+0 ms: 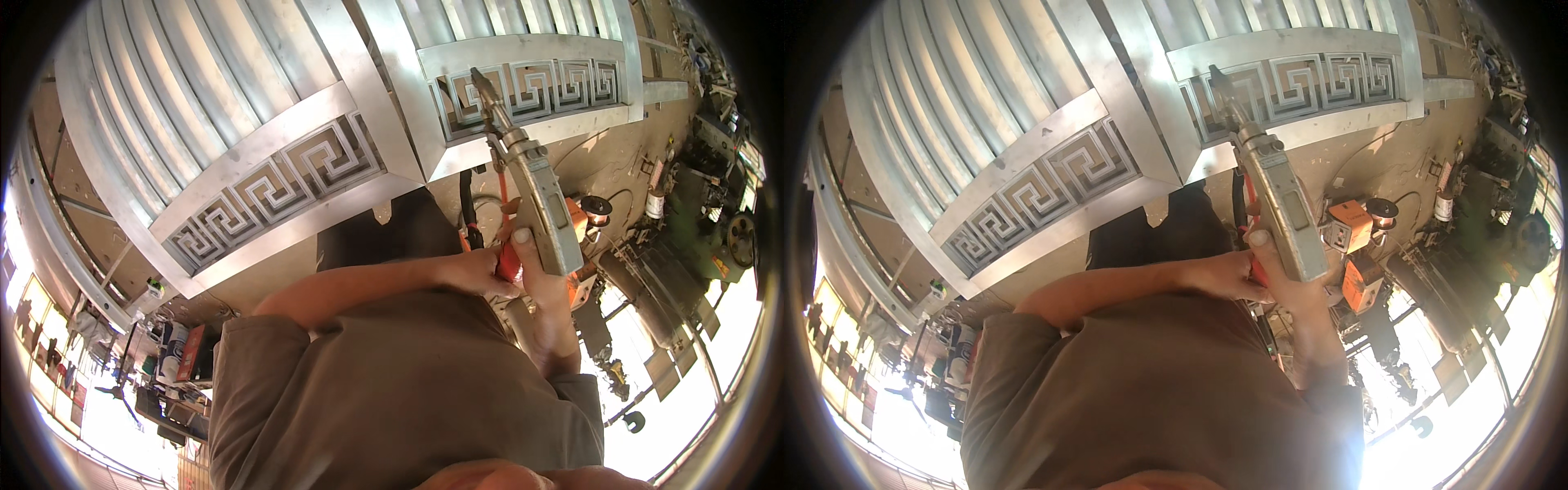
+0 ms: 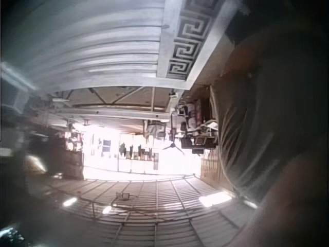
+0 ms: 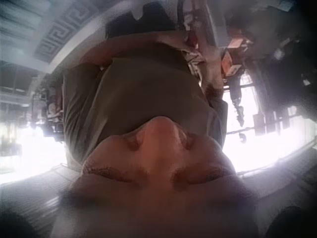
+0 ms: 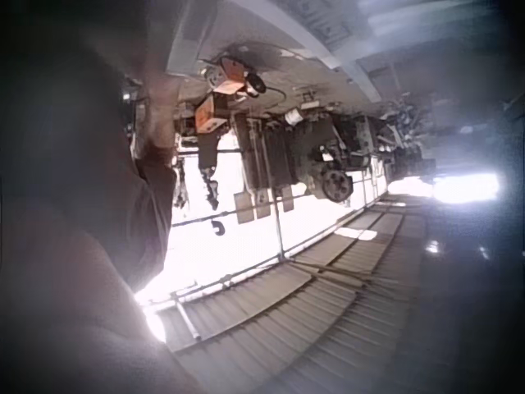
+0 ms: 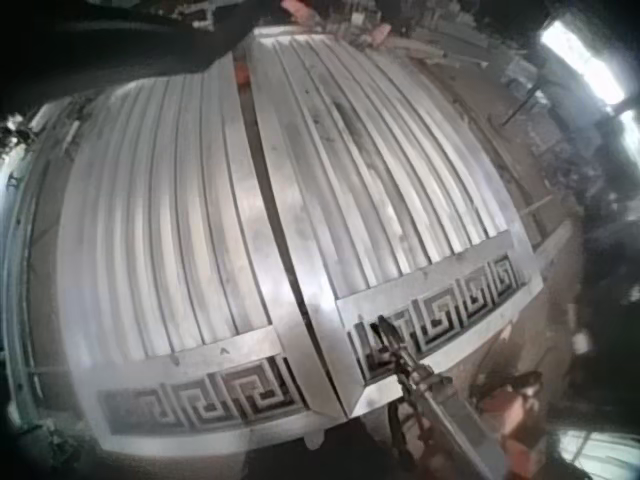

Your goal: The person positions a large metal panel with a Greek key pattern onto a metal frame, then uses a welding torch to secure the panel to the frame. The person adjusts the panel's position multiple times before welding.

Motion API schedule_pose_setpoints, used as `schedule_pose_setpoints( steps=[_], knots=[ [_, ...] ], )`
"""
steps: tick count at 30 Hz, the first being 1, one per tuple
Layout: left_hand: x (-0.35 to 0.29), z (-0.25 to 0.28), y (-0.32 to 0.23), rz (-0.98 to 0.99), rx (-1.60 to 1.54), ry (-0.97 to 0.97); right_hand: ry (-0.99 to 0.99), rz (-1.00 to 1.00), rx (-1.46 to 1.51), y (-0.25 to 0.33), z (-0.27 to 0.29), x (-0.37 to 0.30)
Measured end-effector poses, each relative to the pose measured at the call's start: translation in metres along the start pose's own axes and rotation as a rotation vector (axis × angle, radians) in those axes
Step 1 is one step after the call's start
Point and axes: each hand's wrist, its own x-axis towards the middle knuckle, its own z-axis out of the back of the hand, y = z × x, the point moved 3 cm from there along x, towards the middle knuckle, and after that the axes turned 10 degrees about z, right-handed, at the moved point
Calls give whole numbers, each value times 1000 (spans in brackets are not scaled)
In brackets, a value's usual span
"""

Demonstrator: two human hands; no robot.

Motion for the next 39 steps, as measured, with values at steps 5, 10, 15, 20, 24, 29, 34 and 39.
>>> schedule_pose_setpoints(
  steps=[5,10,15,20,24,29,34,39],
  knots=[
    [-2,-7,-13,63,78,6,16,28,132,2,15,-10],
    [3,-18,-23,6,46,-9,65,163,-4,-2,29,-21],
    [17,-32,-23,-64,138,-61,-38,96,129,-11,49,-35],
    [21,-43,-20,105,244,-67,-43,183,144,-12,62,-41],
    [9,-51,-15,148,197,5,-109,94,171,-9,55,-62],
    [-30,-45,7,215,131,176,-299,-134,215,-20,7,-89],
    [-89,-34,38,372,8,275,-468,-296,222,-23,-58,-108],
    [-125,-35,58,356,-227,160,-471,-444,253,-28,-89,-102]
  ],
)
